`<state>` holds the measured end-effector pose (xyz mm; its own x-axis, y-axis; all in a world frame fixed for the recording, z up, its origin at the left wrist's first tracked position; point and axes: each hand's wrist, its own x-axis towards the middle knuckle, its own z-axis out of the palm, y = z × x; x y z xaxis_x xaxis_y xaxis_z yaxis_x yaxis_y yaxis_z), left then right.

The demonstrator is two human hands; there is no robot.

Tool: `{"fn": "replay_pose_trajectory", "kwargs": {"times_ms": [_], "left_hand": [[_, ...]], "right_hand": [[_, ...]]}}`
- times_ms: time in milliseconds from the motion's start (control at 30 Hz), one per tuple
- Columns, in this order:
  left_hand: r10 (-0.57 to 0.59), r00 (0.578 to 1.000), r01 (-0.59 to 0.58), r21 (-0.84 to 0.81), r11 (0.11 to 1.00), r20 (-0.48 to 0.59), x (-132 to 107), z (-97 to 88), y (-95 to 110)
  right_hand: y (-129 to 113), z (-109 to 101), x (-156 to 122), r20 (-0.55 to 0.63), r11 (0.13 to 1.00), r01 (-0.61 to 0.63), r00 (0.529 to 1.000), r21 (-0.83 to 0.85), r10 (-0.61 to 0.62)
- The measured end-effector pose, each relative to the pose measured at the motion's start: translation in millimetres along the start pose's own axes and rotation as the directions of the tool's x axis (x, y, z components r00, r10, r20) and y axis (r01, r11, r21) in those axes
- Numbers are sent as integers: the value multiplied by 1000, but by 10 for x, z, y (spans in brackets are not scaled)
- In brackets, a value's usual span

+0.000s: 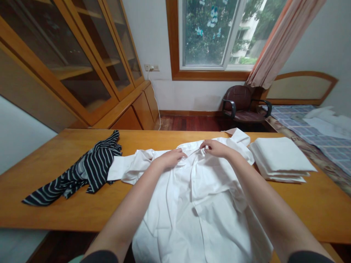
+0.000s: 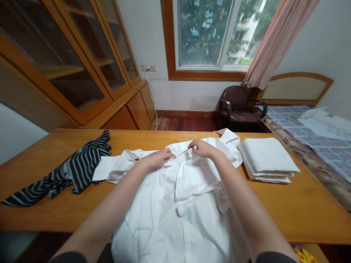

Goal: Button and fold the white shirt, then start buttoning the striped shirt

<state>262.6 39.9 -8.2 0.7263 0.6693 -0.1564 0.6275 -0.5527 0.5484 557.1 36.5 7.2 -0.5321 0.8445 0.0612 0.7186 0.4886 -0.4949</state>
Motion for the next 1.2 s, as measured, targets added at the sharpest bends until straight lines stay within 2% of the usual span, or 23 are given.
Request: {"fn": "replay_pose_trajectory", "kwargs": {"times_ms": [100,200,333,467,600,767,867,1067,1200], "left_hand": [[27,1000,-27,-5,1000,-6,9,-6,-94],[33,984,-35,-9,999,-177,34,-9,-145],[2,884,-30,-52,998,-468,111,18,-90],[-58,801,2,-93,996,-596,261,99,-54],[-90,761,-1,-140,990,-642,406,239,-135],[-108,742,-14,-177,984,-662,441,451,-280],[-83,736,-43,-168,985,-672,423,528,-335],[-61,741,-64,-161,985,-668,378,553,-319],[1,709,-106,-105,989,-706,318,520,-204]], "right_hand": [[10,25,-79,-5,999,42,999,5,-42],[-7,63,-135,-77,994,89,993,61,-84],[-155,102,-137,-285,983,121,955,136,-78],[-324,201,-48,-418,977,101,908,189,-13],[-321,437,82,-439,979,51,898,196,41],[-184,795,164,-457,973,-7,882,231,115],[-139,939,159,-444,957,-4,885,289,138],[-162,963,120,-394,938,8,909,346,137],[-192,915,92,-362,939,-15,921,344,147]]}}
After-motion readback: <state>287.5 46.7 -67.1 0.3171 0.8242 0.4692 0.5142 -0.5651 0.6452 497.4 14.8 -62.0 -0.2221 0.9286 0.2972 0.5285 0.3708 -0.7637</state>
